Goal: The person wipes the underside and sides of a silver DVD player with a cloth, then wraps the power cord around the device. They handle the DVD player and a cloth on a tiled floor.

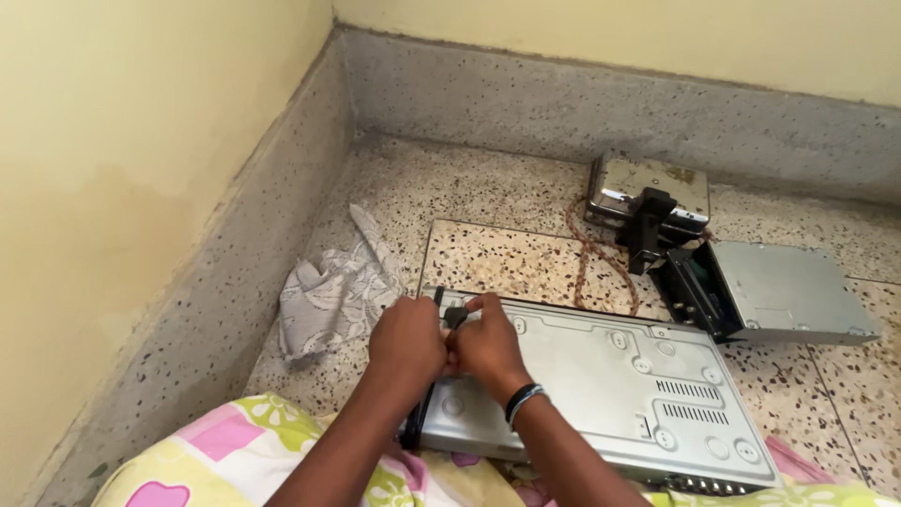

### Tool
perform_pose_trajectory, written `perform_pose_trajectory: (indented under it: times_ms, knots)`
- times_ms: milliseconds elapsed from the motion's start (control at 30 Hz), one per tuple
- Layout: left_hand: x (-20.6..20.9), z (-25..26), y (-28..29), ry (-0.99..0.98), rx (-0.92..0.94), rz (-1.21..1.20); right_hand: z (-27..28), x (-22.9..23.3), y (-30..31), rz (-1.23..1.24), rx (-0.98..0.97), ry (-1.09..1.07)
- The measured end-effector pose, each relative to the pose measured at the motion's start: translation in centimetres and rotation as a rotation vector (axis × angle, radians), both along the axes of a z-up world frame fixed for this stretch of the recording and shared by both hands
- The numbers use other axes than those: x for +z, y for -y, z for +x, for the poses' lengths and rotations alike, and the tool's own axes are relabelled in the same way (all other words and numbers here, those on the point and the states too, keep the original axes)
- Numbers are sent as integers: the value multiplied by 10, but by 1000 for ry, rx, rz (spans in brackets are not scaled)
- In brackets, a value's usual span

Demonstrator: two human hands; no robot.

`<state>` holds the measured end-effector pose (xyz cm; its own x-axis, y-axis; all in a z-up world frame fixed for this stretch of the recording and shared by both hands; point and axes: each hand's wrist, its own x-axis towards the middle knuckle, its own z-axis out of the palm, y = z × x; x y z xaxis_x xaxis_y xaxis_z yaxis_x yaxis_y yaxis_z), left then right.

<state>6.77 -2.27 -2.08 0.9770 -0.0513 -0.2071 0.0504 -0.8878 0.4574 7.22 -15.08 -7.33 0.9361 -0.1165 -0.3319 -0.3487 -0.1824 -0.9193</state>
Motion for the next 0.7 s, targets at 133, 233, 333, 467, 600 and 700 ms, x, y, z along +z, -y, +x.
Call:
perform_pose_trajectory:
  times_ms: [133, 233, 333, 467, 600, 700]
  knots:
    - [-1, 2, 0, -42, -28, 7, -7, 4, -5, -320, 63, 157]
    - [-8, -4, -1, -32, 20, -7, -11, 13, -9, -135, 12, 59]
    - [-14, -2, -2, -60, -8, 25, -11, 22, -9, -219, 38, 58]
    - [-27, -1, -6, -38, -78, 76, -9, 25, -13, -262, 32, 54]
    - [-36, 7, -16, -82, -72, 5, -2, 26, -15, -270, 11, 9]
    - [-35, 9, -17, -55, -35, -49, 3, 28, -16, -253, 4, -24]
